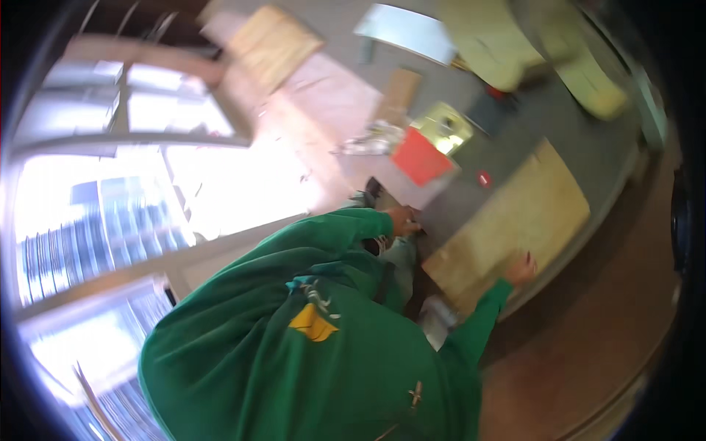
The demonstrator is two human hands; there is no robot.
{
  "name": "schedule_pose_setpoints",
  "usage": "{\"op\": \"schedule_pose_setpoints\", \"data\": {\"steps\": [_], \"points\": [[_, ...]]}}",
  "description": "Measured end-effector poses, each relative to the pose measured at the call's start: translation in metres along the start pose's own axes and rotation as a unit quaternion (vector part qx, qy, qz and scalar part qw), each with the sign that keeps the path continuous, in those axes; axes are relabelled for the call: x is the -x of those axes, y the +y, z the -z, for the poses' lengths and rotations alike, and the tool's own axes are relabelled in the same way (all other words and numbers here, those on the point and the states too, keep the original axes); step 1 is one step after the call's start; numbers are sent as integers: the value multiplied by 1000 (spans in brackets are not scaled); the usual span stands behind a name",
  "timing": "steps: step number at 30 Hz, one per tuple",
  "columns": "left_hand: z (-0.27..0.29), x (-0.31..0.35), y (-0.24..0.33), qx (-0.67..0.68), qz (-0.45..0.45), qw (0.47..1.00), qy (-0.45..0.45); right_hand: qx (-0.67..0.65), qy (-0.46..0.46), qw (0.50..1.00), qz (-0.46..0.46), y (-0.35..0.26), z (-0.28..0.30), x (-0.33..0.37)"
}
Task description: The person pours adhesive from a can onto a curved white panel and spreads it across the surface with a small red tool. The person then moves several wooden boards on a table and marks one with a pencil before picking up the curved panel again.
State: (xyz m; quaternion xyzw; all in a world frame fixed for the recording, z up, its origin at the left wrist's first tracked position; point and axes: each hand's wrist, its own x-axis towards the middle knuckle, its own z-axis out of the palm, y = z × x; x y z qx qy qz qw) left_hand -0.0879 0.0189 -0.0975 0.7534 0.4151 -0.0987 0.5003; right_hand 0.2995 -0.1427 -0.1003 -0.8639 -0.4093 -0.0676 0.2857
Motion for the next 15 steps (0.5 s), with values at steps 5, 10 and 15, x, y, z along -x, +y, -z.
{"op": "schedule_pose_setpoints", "data": {"steps": [5, 10, 15], "points": [[50, 47, -33, 1, 66, 997, 32, -185, 22, 960, -210, -89, -3, -18], [81, 95, -84, 55, 84, 987, 125, -228, 26, 964, -135, -218, 34, -68], [140, 128, -123, 246, 34, 947, 201, -278, 2, 960, 1, -394, 35, -73]]}}
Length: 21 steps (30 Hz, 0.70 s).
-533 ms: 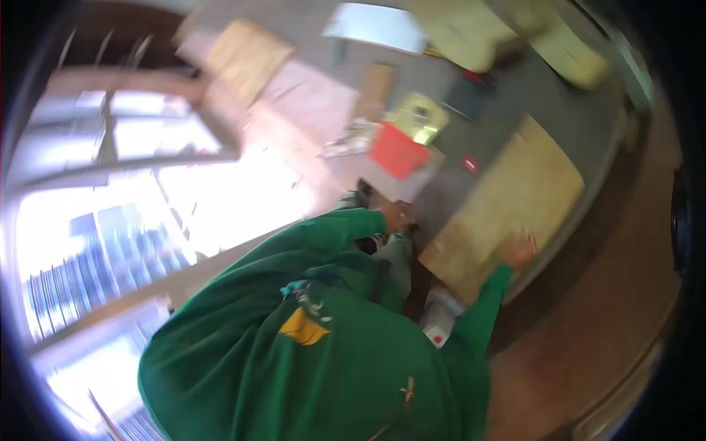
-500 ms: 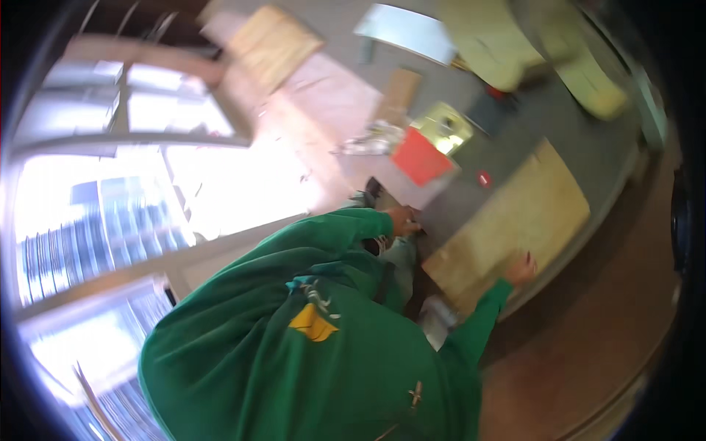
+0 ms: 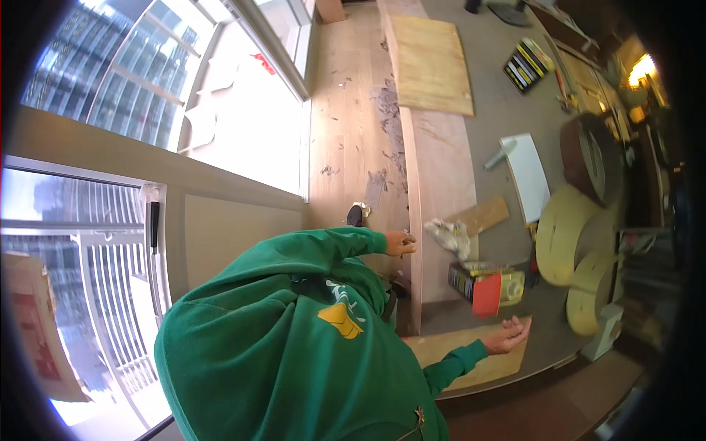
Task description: The person pours adhesive from a can onto a curved white panel and spreads it across the surface with a small red tool. The person then moves several wooden boards on a table and marks one with a pencil before picking up the curved panel again.
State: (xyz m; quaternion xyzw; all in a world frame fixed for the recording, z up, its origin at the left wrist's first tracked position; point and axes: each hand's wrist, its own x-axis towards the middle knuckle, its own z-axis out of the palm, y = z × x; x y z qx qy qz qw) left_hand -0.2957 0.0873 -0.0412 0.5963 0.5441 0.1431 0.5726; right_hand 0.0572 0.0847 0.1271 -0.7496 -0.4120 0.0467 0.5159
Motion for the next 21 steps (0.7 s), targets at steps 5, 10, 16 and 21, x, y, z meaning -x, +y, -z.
{"op": "schedule_pose_setpoints", "data": {"steps": [5, 10, 16, 21], "points": [[111, -12, -3, 246, 43, 963, 105, -182, -240, 943, 144, -137, -186, 90], [251, 4, 5, 672, -44, 716, 187, -245, -502, 800, 220, -262, -330, 239], [407, 114, 14, 640, -295, 604, 372, -257, -572, 686, 369, -361, -442, 290], [490, 207, -140, 456, -218, 686, 523, -243, -658, 674, 233, -361, -529, 342]]}}
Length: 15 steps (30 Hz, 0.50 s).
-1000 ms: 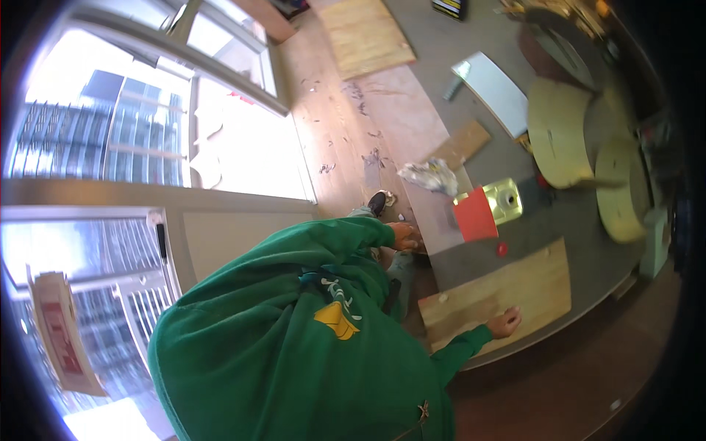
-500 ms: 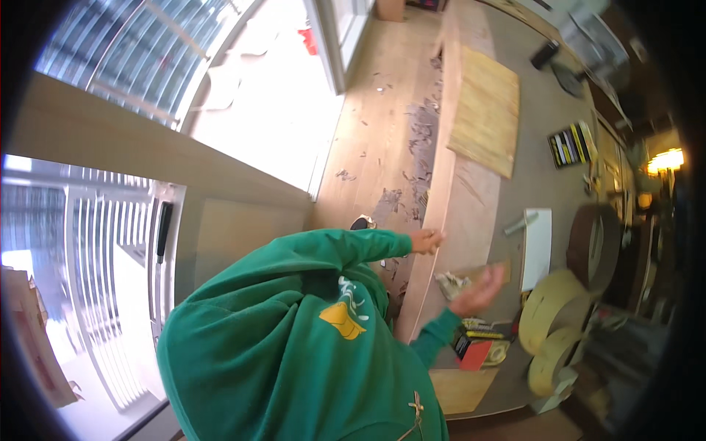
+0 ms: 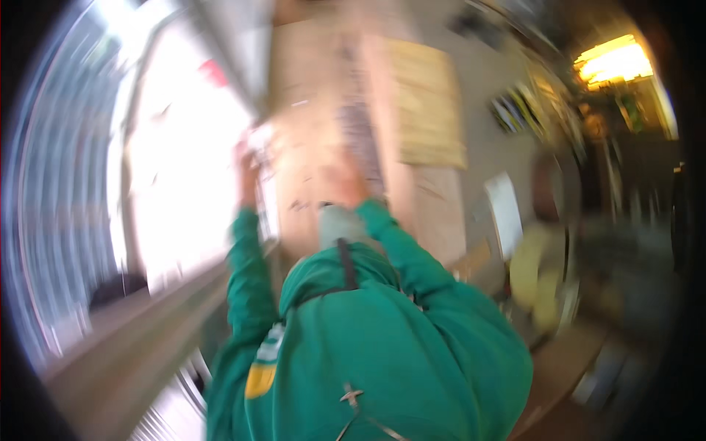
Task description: The person pours adhesive from a can onto a curved white panel and spreads it across the surface with a small red tool. The person then moves several wooden boards on a table and marks one with a pencil before picking up the curved panel again.
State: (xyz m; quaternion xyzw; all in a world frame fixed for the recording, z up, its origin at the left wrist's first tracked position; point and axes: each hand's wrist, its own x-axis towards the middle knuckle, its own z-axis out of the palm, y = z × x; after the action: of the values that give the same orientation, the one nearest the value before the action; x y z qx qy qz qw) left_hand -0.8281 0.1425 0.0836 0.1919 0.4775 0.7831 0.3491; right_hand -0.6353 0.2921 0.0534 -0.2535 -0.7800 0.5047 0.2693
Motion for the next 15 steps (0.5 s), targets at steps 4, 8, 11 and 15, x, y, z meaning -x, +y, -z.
{"op": "schedule_pose_setpoints", "data": {"steps": [4, 8, 11, 15], "points": [[181, -50, -1, -346, 23, 919, 185, -76, -37, 991, 106, -22, -113, -97], [298, -24, -40, -330, 270, 867, 259, 2, -68, 941, 333, -127, -177, -166], [341, -30, -58, -360, 407, 811, 215, -3, -69, 912, 404, -182, -125, -174], [334, -75, -80, -389, 516, 755, 113, 127, 203, 881, 409, -217, 73, -148]]}}
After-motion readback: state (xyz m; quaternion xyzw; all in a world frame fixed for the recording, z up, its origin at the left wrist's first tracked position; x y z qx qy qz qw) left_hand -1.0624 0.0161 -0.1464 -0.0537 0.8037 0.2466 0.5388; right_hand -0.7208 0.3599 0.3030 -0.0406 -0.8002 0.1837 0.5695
